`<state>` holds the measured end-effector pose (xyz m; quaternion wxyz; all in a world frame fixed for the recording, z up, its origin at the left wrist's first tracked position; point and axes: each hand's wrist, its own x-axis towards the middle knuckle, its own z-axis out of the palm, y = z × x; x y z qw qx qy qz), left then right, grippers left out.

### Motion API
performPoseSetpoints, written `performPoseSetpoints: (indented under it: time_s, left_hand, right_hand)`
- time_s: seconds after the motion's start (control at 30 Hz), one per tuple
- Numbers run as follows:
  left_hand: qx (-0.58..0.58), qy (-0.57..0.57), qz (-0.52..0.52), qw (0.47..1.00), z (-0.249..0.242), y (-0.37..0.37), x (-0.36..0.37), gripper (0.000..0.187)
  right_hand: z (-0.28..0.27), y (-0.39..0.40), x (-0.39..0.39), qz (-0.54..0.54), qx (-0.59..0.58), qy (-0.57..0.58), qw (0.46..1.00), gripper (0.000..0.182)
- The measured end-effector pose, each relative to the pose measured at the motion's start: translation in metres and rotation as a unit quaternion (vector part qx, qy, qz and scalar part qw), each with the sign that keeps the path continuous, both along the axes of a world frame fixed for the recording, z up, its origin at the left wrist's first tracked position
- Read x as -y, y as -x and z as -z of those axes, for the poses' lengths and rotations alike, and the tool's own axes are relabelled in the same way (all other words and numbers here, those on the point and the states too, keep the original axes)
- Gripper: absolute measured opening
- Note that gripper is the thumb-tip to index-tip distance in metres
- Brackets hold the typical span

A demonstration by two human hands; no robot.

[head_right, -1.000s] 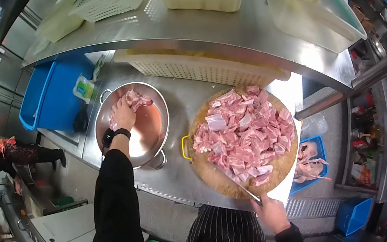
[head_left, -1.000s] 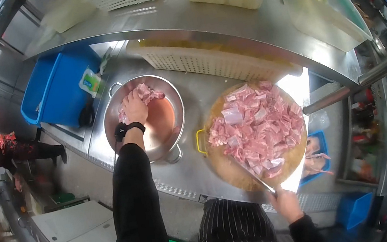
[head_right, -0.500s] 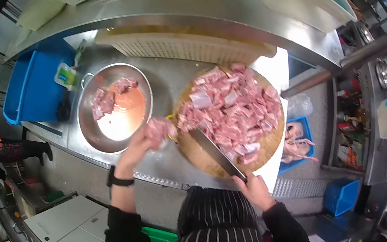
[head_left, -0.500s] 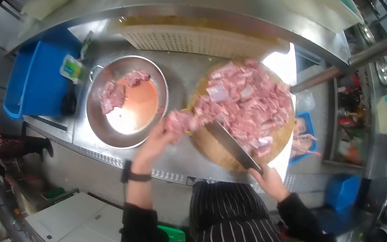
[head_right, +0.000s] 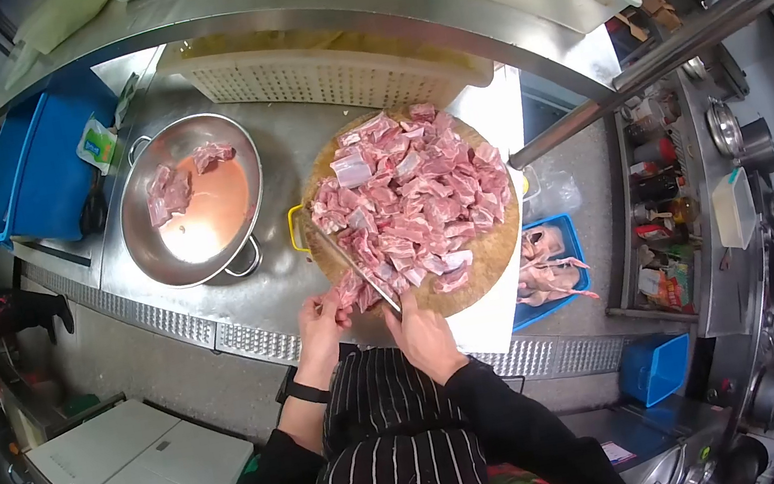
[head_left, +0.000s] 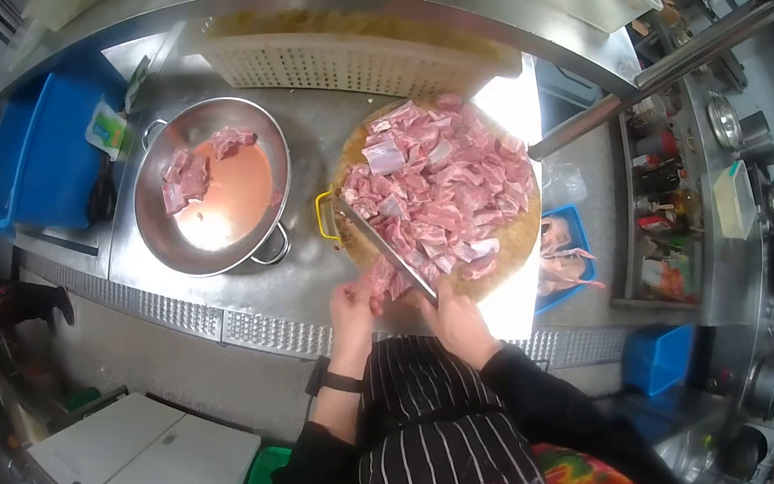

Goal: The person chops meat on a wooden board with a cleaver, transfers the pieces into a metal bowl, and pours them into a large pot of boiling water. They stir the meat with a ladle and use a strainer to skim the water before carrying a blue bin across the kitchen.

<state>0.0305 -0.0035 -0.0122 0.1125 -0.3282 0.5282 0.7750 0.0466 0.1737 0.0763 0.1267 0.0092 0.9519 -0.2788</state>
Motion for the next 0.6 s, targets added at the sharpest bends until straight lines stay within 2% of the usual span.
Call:
performPoseSetpoints:
  time_s: [0.07, 0.13, 0.2, 0.23, 0.27, 0.3, 0.33, 0.4, 0.43, 0.47, 0.53, 0.57, 0.6]
  left_hand:
    - [-0.019, -0.004, -0.005, 1.000, 0.004, 0.001, -0.002, 0.023]
    - [-0.025, -0.005, -0.008, 1.000, 0.001, -0.002, 0.000, 0.022]
    - [0.006, 0.029, 0.020, 0.999, -0.008, -0.005, 0.001, 0.022]
    - [0.014, 0.027, 0.019, 0.999, -0.007, -0.013, 0.000, 0.022]
    - [0.008, 0.013, 0.002, 1.000, -0.006, -0.011, -0.001, 0.022]
    - [-0.003, 0.000, -0.013, 1.000, -0.005, -0.004, -0.002, 0.022]
    - [-0.011, -0.002, -0.010, 1.000, -0.005, 0.003, -0.003, 0.022]
    - [0.016, 0.006, -0.025, 1.000, -0.005, -0.003, -0.001, 0.022]
    - [0.011, -0.011, 0.001, 1.000, -0.001, -0.003, 0.002, 0.020]
    - [0.005, -0.007, 0.001, 1.000, 0.004, -0.002, 0.005, 0.020]
    - [-0.013, -0.098, -0.023, 0.995, 0.017, -0.009, 0.008, 0.017]
    - [-0.023, -0.098, -0.023, 0.995, 0.020, -0.007, 0.008, 0.017]
    - [-0.035, -0.123, -0.032, 0.991, 0.023, -0.012, 0.007, 0.016]
  right_hand:
    - [-0.019, 0.023, 0.001, -0.020, -0.020, -0.017, 0.999, 0.032]
    - [-0.083, 0.039, 0.012, 0.028, -0.117, 0.073, 0.990, 0.029]
    - [-0.151, 0.044, 0.026, 0.059, -0.264, 0.202, 0.941, 0.026]
    - [-0.150, 0.040, 0.025, 0.050, -0.359, 0.231, 0.903, 0.023]
    - [-0.108, 0.023, 0.022, 0.071, -0.299, 0.303, 0.902, 0.027]
    - [-0.052, 0.015, 0.021, 0.036, -0.188, 0.160, 0.968, 0.032]
    - [-0.007, 0.011, 0.019, 0.007, -0.070, 0.009, 0.997, 0.038]
    - [0.035, -0.003, 0.013, 0.000, -0.056, -0.026, 0.998, 0.043]
    - [0.040, 0.006, 0.008, -0.023, -0.050, -0.064, 0.996, 0.049]
    - [0.047, 0.016, 0.002, -0.023, -0.056, -0.060, 0.996, 0.049]
    - [0.046, 0.029, -0.019, -0.003, 0.013, 0.033, 0.999, 0.050]
    - [0.043, 0.033, -0.027, -0.001, 0.021, 0.131, 0.991, 0.048]
    - [0.042, 0.027, -0.026, -0.002, 0.016, 0.130, 0.991, 0.048]
